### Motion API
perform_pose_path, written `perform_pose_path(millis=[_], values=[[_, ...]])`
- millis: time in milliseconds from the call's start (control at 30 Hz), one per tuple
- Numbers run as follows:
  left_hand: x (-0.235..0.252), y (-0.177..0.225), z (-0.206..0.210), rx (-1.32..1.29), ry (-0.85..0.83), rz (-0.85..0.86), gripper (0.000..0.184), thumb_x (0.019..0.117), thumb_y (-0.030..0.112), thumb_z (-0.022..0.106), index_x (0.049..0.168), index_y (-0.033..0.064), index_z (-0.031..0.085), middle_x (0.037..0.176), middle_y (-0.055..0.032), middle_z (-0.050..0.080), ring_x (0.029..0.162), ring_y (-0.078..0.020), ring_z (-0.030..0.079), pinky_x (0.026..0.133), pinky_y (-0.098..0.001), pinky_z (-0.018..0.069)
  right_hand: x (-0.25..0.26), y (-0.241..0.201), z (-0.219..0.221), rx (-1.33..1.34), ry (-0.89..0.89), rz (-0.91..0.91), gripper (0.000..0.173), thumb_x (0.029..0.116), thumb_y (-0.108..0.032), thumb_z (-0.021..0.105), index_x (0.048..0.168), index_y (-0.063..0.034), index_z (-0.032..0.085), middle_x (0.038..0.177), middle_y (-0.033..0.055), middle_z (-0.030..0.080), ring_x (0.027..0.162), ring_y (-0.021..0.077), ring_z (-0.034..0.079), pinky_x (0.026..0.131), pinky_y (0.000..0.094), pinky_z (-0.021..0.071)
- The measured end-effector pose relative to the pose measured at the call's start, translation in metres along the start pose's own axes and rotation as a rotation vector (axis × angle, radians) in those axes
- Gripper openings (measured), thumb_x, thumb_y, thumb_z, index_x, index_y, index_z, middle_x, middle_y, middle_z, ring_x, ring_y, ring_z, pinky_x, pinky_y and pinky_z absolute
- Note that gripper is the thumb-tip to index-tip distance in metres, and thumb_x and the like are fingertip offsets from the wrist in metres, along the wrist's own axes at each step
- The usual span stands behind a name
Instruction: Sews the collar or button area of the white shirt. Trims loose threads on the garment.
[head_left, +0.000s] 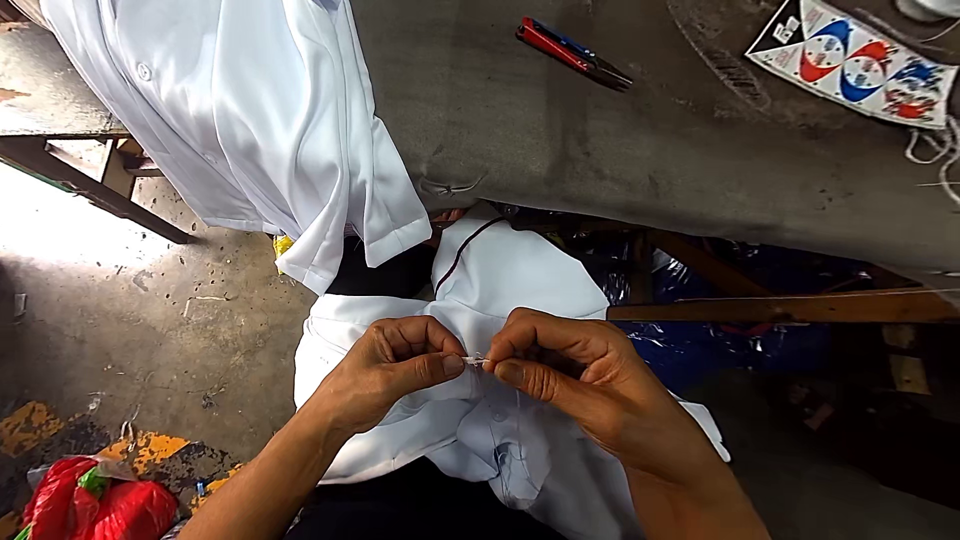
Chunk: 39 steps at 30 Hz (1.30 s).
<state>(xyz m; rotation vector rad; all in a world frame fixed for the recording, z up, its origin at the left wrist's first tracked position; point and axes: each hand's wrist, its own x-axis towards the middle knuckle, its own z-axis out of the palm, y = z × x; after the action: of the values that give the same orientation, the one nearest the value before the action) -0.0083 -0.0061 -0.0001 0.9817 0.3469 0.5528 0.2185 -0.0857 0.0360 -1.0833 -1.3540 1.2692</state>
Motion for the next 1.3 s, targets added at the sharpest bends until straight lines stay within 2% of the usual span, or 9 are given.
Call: perform_pose_path(millis=[100,233,300,400,500,700,867,1067,1300], values=[[0.000,0.000,-0.002,0.005,0.020,0.008,0.009,0.0994,0.004,0.060,0.102,0.0014,0.069,0.081,0.0024,0.067,0.075,-0.0026,0.062,0.071,-0.0207,0.0523,-0.008,-0.006,-0.004,-0.343,0.163,-0.022,0.016,0.0993,-0.019,0.064,0.105,-0.0098,0.076,0.087,-0.0054,0.066,0.073,0.0015,0.061,0.064,0.0153,0.0528],[0.000,-0.001,-0.002,0.016,0.036,0.020,0.009,0.0991,0.003,0.061,0.103,0.0009,0.069,0.082,0.0014,0.068,0.075,-0.0031,0.063,0.071,-0.0210,0.0528,-0.021,-0.018,-0.006,-0.486,0.283,-0.047,0.030,0.1018,-0.022,0.060,0.131,-0.0140,0.063,0.085,-0.0063,0.065,0.072,0.0026,0.060,0.064,0.0178,0.0520],[0.000,-0.001,-0.002,0.023,0.044,0.023,0.009,0.0990,0.004,0.061,0.103,0.0009,0.069,0.081,0.0014,0.067,0.074,-0.0032,0.063,0.071,-0.0211,0.0527,-0.025,-0.021,0.001,-0.434,0.272,-0.085,0.026,0.1041,-0.018,0.057,0.127,-0.0094,0.063,0.089,-0.0036,0.067,0.075,0.0040,0.063,0.066,0.0185,0.0543],[0.000,-0.001,-0.001,0.041,0.044,0.032,0.009,0.0989,0.004,0.061,0.103,0.0009,0.069,0.080,0.0013,0.067,0.073,-0.0034,0.062,0.070,-0.0209,0.0526,-0.026,-0.020,0.010,-0.450,0.251,-0.123,0.021,0.1052,-0.015,0.055,0.111,-0.0078,0.073,0.094,-0.0010,0.069,0.079,0.0037,0.065,0.068,0.0182,0.0561],[-0.001,0.000,0.000,0.057,0.044,0.031,0.008,0.0988,0.003,0.061,0.102,0.0006,0.068,0.080,0.0013,0.066,0.073,-0.0036,0.062,0.069,-0.0210,0.0521,-0.024,-0.016,0.020,-0.563,0.253,-0.111,0.019,0.0991,-0.015,0.059,0.103,-0.0100,0.077,0.100,-0.0002,0.071,0.084,0.0034,0.066,0.070,0.0183,0.0578],[-0.001,0.000,0.003,0.067,0.052,0.026,0.008,0.0983,0.003,0.061,0.101,0.0007,0.068,0.080,0.0013,0.067,0.074,-0.0033,0.062,0.070,-0.0207,0.0520,-0.015,-0.013,0.039,-0.733,0.314,-0.126,0.023,0.0933,-0.031,0.072,0.099,-0.0090,0.074,0.093,0.0003,0.067,0.084,0.0008,0.059,0.070,0.0137,0.0486],[0.000,0.000,0.003,0.081,0.047,0.025,0.007,0.0982,0.003,0.062,0.100,0.0015,0.068,0.080,0.0022,0.067,0.074,-0.0028,0.062,0.070,-0.0205,0.0516,-0.009,-0.011,0.040,-0.730,0.298,-0.161,0.014,0.0962,-0.017,0.065,0.097,-0.0080,0.075,0.091,0.0014,0.067,0.082,0.0017,0.061,0.069,0.0137,0.0505],[0.000,-0.001,0.001,0.096,0.034,0.040,0.008,0.0987,0.004,0.062,0.101,0.0014,0.068,0.079,0.0025,0.065,0.072,-0.0027,0.060,0.068,-0.0201,0.0503,-0.010,-0.016,0.031,-0.554,0.316,-0.220,0.017,0.0975,-0.010,0.059,0.103,-0.0056,0.074,0.099,0.0016,0.070,0.085,0.0038,0.065,0.071,0.0180,0.0557],[0.001,0.001,0.001,0.089,0.039,0.032,0.008,0.0987,0.005,0.061,0.100,0.0013,0.068,0.078,0.0021,0.066,0.072,-0.0030,0.061,0.068,-0.0204,0.0510,-0.017,-0.020,0.032,-0.784,0.261,-0.129,0.022,0.0948,-0.032,0.071,0.092,-0.0110,0.074,0.087,0.0002,0.065,0.082,0.0020,0.059,0.068,0.0146,0.0471]])
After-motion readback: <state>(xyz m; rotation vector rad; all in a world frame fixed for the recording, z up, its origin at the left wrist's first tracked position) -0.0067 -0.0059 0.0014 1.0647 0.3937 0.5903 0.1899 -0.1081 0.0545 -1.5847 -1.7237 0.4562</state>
